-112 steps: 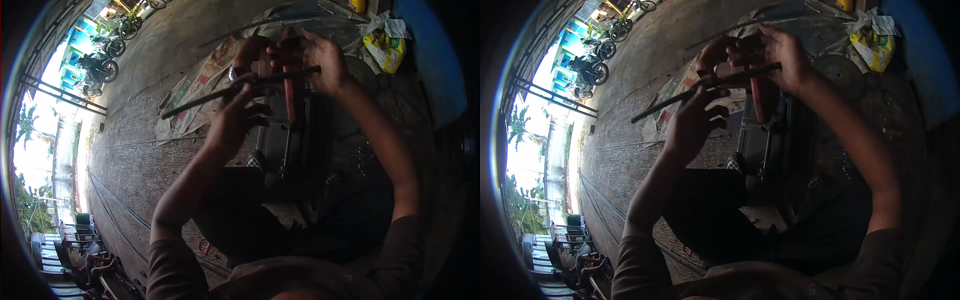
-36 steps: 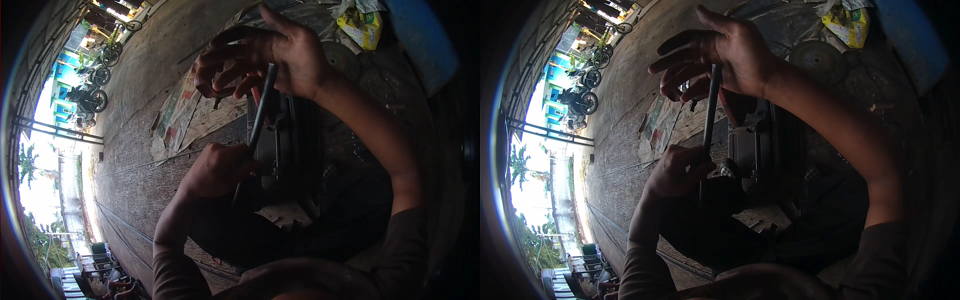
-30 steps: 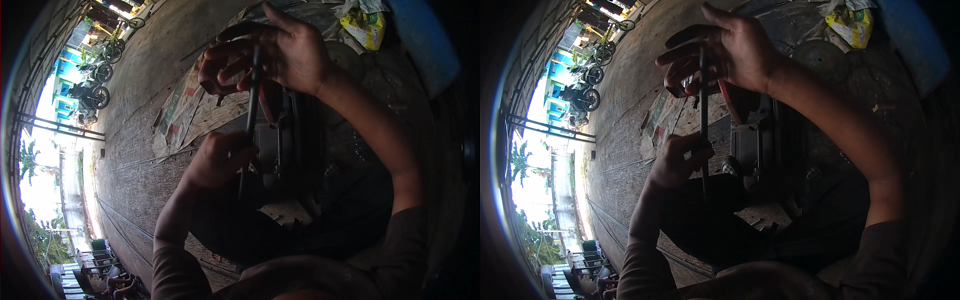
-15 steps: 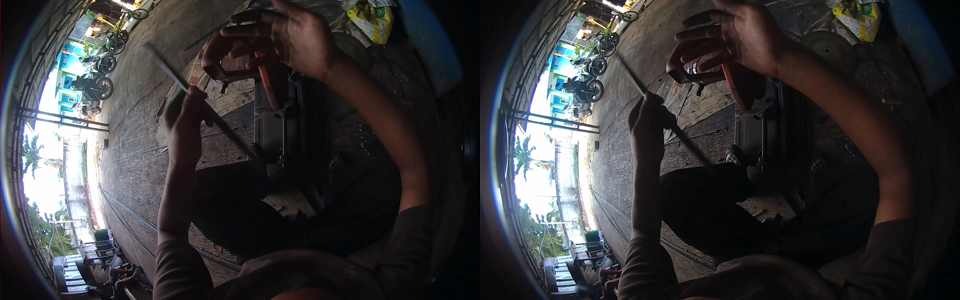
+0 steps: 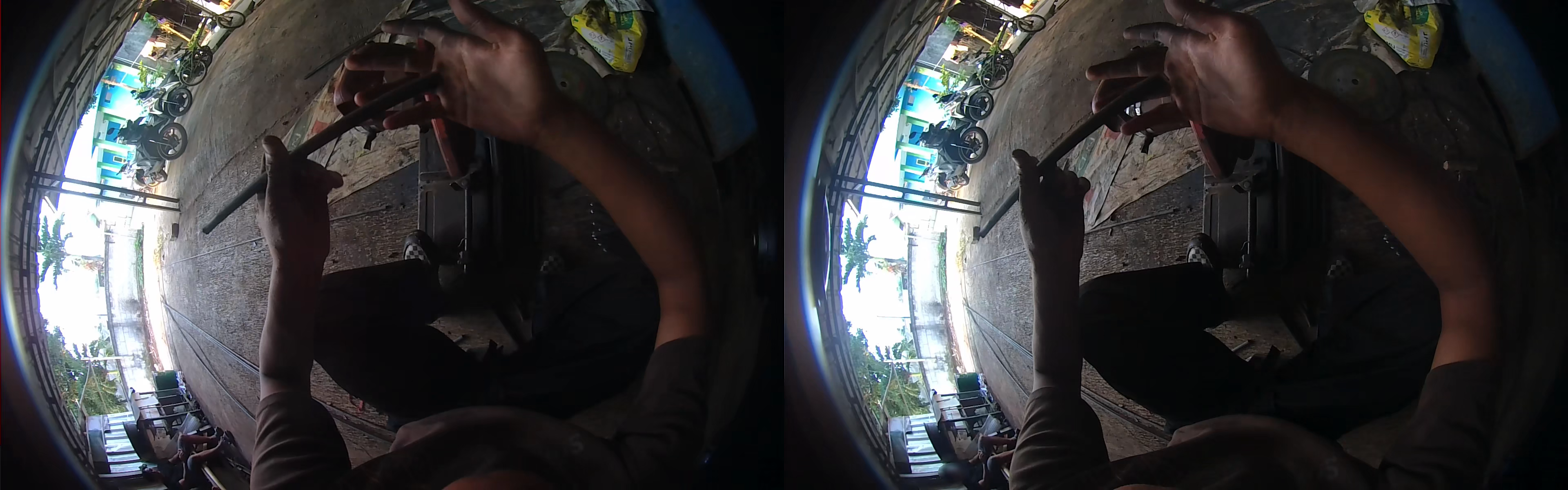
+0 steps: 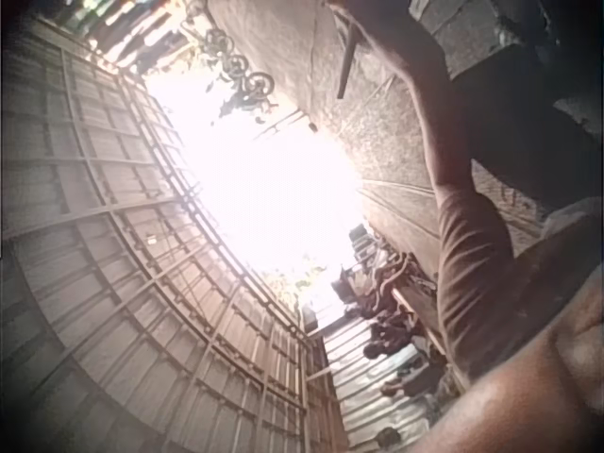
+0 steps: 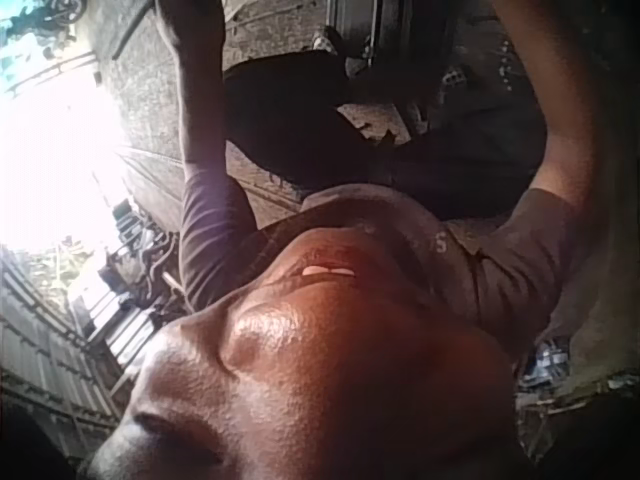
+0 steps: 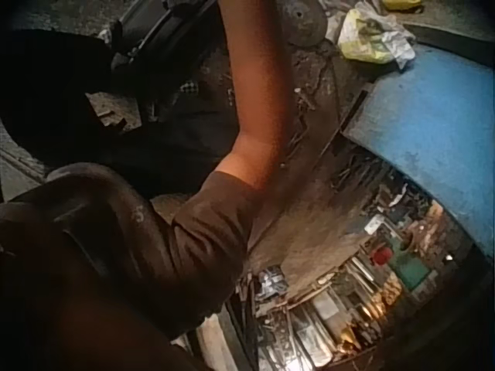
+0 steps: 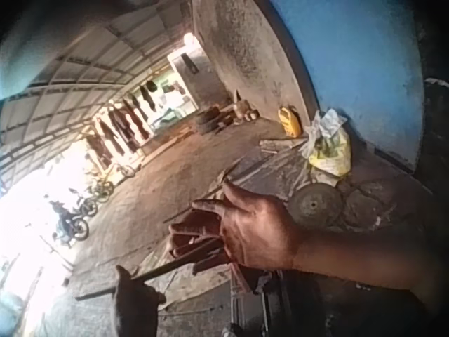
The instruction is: Using a power grinder to smooth the end of a metal rod.
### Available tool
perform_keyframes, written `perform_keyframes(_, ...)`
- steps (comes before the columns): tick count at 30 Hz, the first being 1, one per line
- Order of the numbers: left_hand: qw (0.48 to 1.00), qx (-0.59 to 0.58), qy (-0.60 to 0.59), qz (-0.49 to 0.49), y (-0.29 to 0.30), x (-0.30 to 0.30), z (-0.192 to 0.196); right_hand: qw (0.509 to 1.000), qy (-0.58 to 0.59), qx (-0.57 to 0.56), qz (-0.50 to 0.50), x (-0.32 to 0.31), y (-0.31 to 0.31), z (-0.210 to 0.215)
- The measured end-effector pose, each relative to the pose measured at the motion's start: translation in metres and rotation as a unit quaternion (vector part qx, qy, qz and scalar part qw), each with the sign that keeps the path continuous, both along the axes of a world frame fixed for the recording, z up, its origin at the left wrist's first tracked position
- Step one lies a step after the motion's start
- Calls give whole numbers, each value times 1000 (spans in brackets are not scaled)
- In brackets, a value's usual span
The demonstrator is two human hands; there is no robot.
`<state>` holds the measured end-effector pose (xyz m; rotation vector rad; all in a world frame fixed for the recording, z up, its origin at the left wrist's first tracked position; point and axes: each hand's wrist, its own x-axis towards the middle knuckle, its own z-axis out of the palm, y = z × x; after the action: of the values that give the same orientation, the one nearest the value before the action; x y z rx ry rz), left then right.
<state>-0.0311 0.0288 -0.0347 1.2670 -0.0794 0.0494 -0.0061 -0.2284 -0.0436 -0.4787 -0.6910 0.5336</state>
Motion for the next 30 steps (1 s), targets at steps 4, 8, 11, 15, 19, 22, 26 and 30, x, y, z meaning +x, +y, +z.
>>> perform_keyframes(4,999,36,-18,-16,6,2,-6,995,87,-24,-35,-20,8,10)
perform_keyframes(8,997,64,-33,-15,3,0,-7,998,18,47,22,-15,11,7)
perform_keyframes(11,997,77,-31,-9,2,-3,-7,1000,18,2,-18,-12,11,6)
perform_keyframes(15,992,123,-21,26,-2,-6,-3,998,14,-23,-64,-25,15,14)
perform_keyframes(19,995,104,-10,3,-1,-3,-5,1000,17,4,-20,-16,9,8)
perform_keyframes(22,994,110,-7,0,2,-1,-6,998,59,-9,-14,-19,10,11)
perform_keyframes(26,995,94,-25,-37,3,2,-10,997,66,-8,-29,-18,9,11)
perform_keyframes(30,992,117,-28,-41,-1,2,-9,998,67,7,-22,-15,5,8)
